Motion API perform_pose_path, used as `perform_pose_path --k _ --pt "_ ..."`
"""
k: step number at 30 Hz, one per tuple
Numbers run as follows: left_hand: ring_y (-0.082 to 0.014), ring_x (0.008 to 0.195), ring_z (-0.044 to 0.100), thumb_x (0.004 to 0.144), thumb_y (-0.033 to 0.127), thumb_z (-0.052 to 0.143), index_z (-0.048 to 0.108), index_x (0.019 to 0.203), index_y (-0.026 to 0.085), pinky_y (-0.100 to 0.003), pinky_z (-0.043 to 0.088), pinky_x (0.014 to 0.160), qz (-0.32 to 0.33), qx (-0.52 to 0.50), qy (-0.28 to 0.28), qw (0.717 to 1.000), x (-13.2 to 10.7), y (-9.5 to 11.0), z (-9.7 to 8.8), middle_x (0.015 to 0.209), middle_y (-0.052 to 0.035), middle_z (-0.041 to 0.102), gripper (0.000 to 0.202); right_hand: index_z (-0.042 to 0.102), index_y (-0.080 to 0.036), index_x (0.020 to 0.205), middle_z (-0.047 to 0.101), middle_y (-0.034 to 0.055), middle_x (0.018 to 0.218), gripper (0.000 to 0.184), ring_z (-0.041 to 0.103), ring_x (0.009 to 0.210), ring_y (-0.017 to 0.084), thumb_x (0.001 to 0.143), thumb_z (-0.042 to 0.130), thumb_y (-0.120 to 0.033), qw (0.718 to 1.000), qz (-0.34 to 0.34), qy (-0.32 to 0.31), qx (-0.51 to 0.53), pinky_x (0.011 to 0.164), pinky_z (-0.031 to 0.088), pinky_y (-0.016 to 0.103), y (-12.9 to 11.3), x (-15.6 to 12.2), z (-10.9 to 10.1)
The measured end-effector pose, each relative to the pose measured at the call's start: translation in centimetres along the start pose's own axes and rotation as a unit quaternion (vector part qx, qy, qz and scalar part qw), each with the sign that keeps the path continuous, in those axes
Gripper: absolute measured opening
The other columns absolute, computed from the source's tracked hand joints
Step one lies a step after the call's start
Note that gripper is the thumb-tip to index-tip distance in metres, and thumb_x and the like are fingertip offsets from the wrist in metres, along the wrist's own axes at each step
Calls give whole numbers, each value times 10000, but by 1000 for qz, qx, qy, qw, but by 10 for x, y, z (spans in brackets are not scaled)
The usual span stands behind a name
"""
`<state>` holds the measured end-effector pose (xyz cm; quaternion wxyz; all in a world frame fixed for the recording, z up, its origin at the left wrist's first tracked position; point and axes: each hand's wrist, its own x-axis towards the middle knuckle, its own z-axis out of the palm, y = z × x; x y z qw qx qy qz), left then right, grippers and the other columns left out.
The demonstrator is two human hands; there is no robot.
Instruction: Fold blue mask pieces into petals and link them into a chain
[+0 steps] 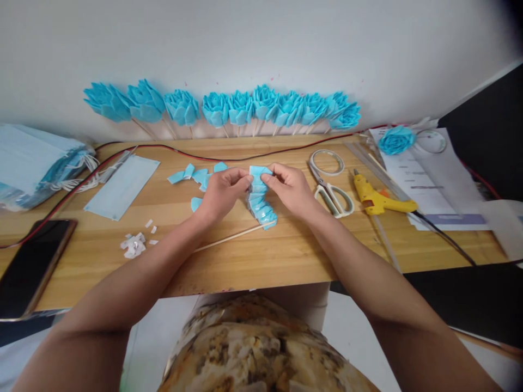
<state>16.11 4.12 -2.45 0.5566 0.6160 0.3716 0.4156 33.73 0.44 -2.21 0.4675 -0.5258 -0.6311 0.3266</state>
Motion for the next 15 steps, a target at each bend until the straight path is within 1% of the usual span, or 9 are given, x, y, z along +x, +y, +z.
perform_pose_path --k 3,6,9,11,15 --pt "-108 600 561 787 276 692 690 667 161 -243 458 621 -10 -14 -1 1000 0 1 0 632 5 639 166 571 -207 697 531 -25 654 299 468 633 128 835 646 -462 1000 13 -4 16 617 392 272 3 1 0" --pt "-113 610 583 784 271 698 700 677 157 -248 493 647 -27 -29 14 999 0 3 0 636 2 653 157 632 -209 723 618 3 728 373 557 711 153 826 656 -567 996 46 -10 82 696 467 291 8 2 -4" --pt "-116 608 602 782 271 703 702 702 149 -254 522 647 -46 -53 28 997 0 5 0 642 -2 665 147 664 -215 745 675 27 798 447 619 768 172 843 606 -647 986 70 -2 149 747 509 312 10 2 -8" --pt "-116 600 607 782 268 705 699 715 145 -255 530 635 -53 -61 35 996 1 6 0 646 -3 670 141 684 -216 773 687 31 814 441 630 780 171 849 602 -643 986 73 4 153 758 514 311 9 2 -10" --pt "-114 586 611 789 257 698 701 711 141 -252 532 626 -52 -54 39 996 1 7 0 635 -3 670 140 690 -213 810 681 5 809 282 608 768 152 799 718 -493 994 47 4 99 755 491 292 9 1 -9"
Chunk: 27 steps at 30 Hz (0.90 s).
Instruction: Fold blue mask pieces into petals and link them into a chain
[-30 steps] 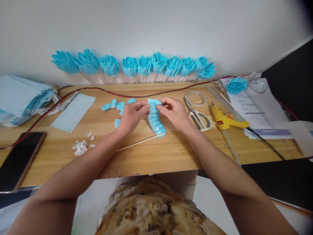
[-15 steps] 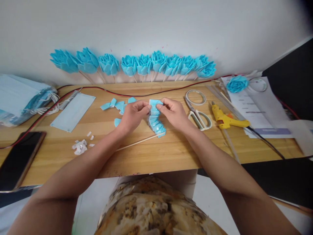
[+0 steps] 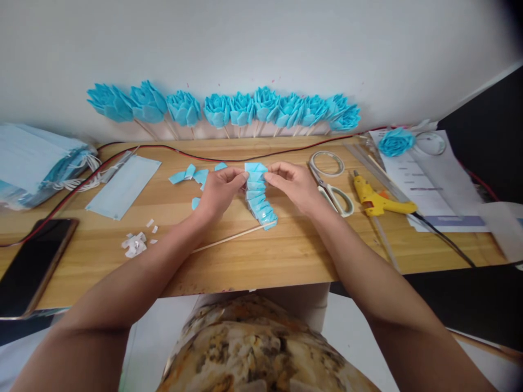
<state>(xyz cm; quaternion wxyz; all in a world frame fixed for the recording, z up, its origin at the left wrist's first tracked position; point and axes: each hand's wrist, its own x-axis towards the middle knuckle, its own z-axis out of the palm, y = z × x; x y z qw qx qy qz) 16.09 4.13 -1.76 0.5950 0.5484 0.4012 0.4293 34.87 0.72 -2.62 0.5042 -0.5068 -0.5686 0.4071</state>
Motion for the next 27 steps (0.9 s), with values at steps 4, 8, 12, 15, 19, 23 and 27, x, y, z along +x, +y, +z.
perform_pose_path --k 4,8,12,15,19,23,27 --pt "-116 568 606 784 264 700 704 691 142 -251 527 608 12 13 -11 1000 0 -1 0 621 -8 671 154 644 -206 746 640 -13 741 241 564 709 141 802 701 -433 1000 -5 9 -29 704 460 284 7 1 1" --pt "-113 544 593 785 274 716 702 692 143 -246 525 588 3 21 -32 999 5 -5 -4 606 -7 663 162 651 -202 744 647 -9 734 247 573 716 149 787 700 -441 1000 5 13 -27 717 462 292 11 3 1" --pt "-145 635 650 860 316 664 740 910 151 -259 531 620 8 55 -23 998 9 5 -12 758 -40 726 188 683 -201 786 690 11 783 255 612 758 164 768 705 -455 999 11 36 -14 752 483 305 12 5 1" --pt "-161 713 645 897 333 634 746 977 182 -260 479 656 133 198 17 971 -6 26 -22 879 -47 744 205 671 -195 767 678 4 754 246 597 724 150 770 703 -439 998 11 56 -3 724 476 295 12 7 1" --pt "-180 688 593 904 296 619 733 843 195 -299 410 670 187 426 -120 877 -47 34 -34 810 -44 720 164 662 -192 740 649 -15 707 219 558 671 127 784 694 -404 998 7 65 -11 692 453 283 14 8 1" --pt "-255 907 624 949 239 548 710 954 182 -356 449 787 185 533 -226 794 -74 10 -41 953 -90 701 172 681 -192 751 661 -11 719 189 569 681 129 784 694 -377 998 9 58 -8 700 458 286 16 9 3" --pt "-262 878 613 980 238 497 693 899 156 -378 457 774 181 575 -225 765 -75 -8 -41 915 -96 675 228 676 -194 764 669 2 744 191 591 707 145 780 695 -384 999 15 49 -16 692 465 293 17 10 3"
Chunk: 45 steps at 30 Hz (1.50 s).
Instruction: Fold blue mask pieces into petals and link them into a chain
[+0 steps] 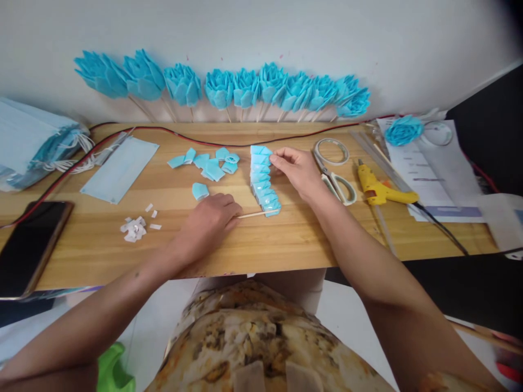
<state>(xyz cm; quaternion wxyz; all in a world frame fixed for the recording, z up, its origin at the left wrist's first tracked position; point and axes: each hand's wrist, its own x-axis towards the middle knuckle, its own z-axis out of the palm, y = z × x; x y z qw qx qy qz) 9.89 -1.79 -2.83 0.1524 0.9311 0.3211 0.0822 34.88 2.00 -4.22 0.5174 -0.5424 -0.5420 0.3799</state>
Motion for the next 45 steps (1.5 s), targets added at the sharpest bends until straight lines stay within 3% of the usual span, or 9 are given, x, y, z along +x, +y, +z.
perform_pose_path --k 8,13,18,20,26,29,33,39,45 --pt "-212 832 594 1012 224 454 657 880 161 -345 445 770 14 -33 -5 999 -15 9 -7 884 -59 668 250 707 -165 750 651 3 697 232 523 658 128 766 693 -396 982 44 -108 -147 641 392 279 -19 -4 -25" --pt "-199 845 597 1014 215 451 652 928 173 -324 440 759 27 -82 29 996 -29 11 -10 914 -50 671 223 723 -168 803 655 2 689 266 526 640 125 795 678 -430 980 55 -143 -124 630 394 274 -22 -5 -32" --pt "-213 843 594 1031 230 400 663 927 160 -335 444 758 59 -72 5 996 -35 11 -10 892 -76 667 291 748 -179 783 743 20 775 238 628 723 162 852 613 -363 955 23 -180 -234 695 434 285 -16 -5 -27" --pt "-218 864 602 1029 263 426 672 908 153 -333 455 762 58 -80 -1 995 -37 10 -12 899 -87 671 296 775 -189 837 776 28 864 226 675 813 189 865 578 -295 943 -9 -167 -288 755 460 294 -13 -4 -26" --pt "-203 858 620 1005 290 493 680 886 159 -320 450 756 -45 -50 95 993 -44 -9 -33 906 -77 681 257 716 -186 1226 788 67 937 383 661 712 184 913 510 -268 944 -58 -83 -315 715 487 318 -10 -3 -25" --pt "-194 800 613 985 270 492 684 865 151 -314 436 722 -90 -6 114 989 -43 -26 -47 866 -72 678 255 713 -185 1224 786 69 926 381 639 662 176 909 515 -265 948 -69 -59 -305 665 483 314 -10 -3 -23" --pt "-206 786 619 946 274 498 717 873 159 -320 438 723 -150 48 152 976 -32 -56 -63 837 -73 686 258 728 -198 1174 780 69 960 354 691 757 191 906 498 -233 959 -83 -51 -266 712 524 324 -8 -2 -21" --pt "-275 1027 645 894 278 563 702 1154 156 -358 467 859 -223 118 98 963 8 -90 -66 1092 -114 721 319 725 -185 1167 780 76 933 371 703 764 193 919 453 -227 962 -90 -65 -250 727 546 336 -5 -2 -18" --pt "-326 1093 637 893 346 569 617 1221 122 -385 486 863 -289 144 84 943 36 -95 -48 1199 -158 689 400 731 -170 1183 786 72 884 379 698 737 190 911 482 -254 953 -79 -84 -282 688 508 307 -5 -6 -13"
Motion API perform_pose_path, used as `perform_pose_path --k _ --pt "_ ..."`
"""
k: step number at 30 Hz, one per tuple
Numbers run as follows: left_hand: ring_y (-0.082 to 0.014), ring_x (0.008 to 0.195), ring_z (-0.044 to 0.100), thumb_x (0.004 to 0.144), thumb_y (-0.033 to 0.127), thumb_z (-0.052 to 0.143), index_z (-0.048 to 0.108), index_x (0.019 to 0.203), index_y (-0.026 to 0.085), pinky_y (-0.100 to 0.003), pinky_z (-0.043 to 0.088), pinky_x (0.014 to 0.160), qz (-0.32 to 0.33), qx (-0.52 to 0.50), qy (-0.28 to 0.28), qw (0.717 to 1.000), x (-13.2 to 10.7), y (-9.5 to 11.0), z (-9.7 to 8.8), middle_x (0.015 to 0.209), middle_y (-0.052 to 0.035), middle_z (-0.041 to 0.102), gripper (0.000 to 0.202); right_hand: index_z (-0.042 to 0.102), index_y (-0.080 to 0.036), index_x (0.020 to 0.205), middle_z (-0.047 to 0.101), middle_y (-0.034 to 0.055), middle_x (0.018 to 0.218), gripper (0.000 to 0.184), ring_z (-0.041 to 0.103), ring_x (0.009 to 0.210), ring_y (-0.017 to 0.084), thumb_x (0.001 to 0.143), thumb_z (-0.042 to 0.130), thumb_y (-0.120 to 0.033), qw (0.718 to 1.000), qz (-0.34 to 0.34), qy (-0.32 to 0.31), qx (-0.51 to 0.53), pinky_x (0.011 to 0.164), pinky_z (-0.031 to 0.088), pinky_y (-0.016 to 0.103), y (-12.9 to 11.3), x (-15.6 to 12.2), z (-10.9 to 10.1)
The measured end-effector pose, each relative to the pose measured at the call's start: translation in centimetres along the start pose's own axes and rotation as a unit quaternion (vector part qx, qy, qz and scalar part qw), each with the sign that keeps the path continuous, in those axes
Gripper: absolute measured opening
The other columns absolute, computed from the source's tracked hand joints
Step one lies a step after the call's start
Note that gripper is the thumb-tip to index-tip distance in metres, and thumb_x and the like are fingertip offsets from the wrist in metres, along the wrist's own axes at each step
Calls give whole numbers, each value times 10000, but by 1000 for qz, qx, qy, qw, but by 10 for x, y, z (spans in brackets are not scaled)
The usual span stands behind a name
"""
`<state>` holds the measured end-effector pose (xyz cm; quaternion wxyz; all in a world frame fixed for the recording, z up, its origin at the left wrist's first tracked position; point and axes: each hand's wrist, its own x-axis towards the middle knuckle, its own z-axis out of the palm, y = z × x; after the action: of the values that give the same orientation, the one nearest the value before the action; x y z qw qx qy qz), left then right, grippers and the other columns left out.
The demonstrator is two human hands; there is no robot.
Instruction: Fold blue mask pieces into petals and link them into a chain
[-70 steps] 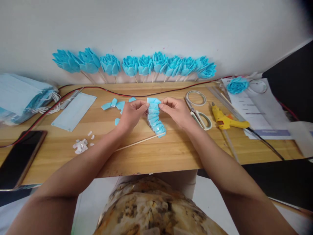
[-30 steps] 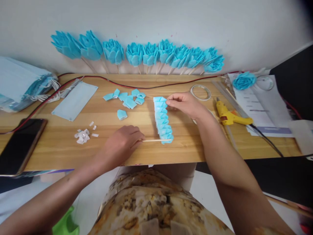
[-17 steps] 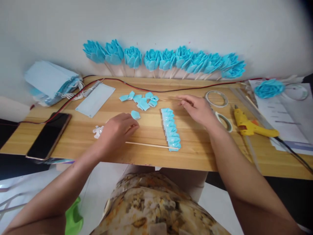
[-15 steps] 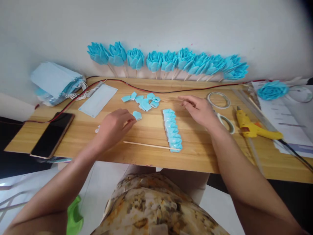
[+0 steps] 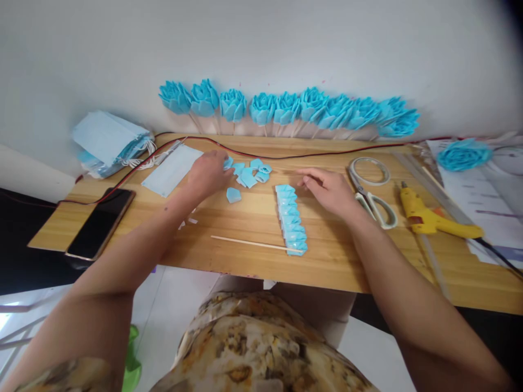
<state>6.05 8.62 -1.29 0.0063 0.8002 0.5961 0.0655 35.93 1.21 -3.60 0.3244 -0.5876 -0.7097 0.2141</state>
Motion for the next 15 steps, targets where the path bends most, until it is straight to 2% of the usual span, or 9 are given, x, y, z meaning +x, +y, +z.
perform_pose_path --k 3,7,11,15 --pt "-345 1072 646 897 311 533 619 1178 116 -396 483 823 -4 23 -8 1000 4 2 6 1167 -180 687 353 726 -170 1199 788 66 887 390 693 738 184 910 475 -243 1000 5 -8 -9 688 492 299 -1 -1 1" --pt "-333 973 667 881 221 465 679 1013 128 -369 440 718 8 25 -12 1000 10 -2 10 1063 -179 714 269 723 -173 1203 789 61 880 393 684 720 182 911 468 -239 1000 2 -6 -15 698 492 305 0 0 2" --pt "-261 819 638 841 263 532 702 881 155 -326 374 648 31 -76 30 996 7 -3 5 922 -124 734 206 726 -179 1190 789 52 863 381 697 749 186 913 473 -242 1000 -7 -3 -8 748 506 313 -1 0 2" --pt "-166 683 536 824 283 571 696 810 166 -282 340 622 6 -204 94 974 0 -1 -8 764 -49 689 172 734 -184 1156 785 49 851 360 695 746 184 920 473 -255 1000 -8 6 12 733 504 310 -1 0 3"
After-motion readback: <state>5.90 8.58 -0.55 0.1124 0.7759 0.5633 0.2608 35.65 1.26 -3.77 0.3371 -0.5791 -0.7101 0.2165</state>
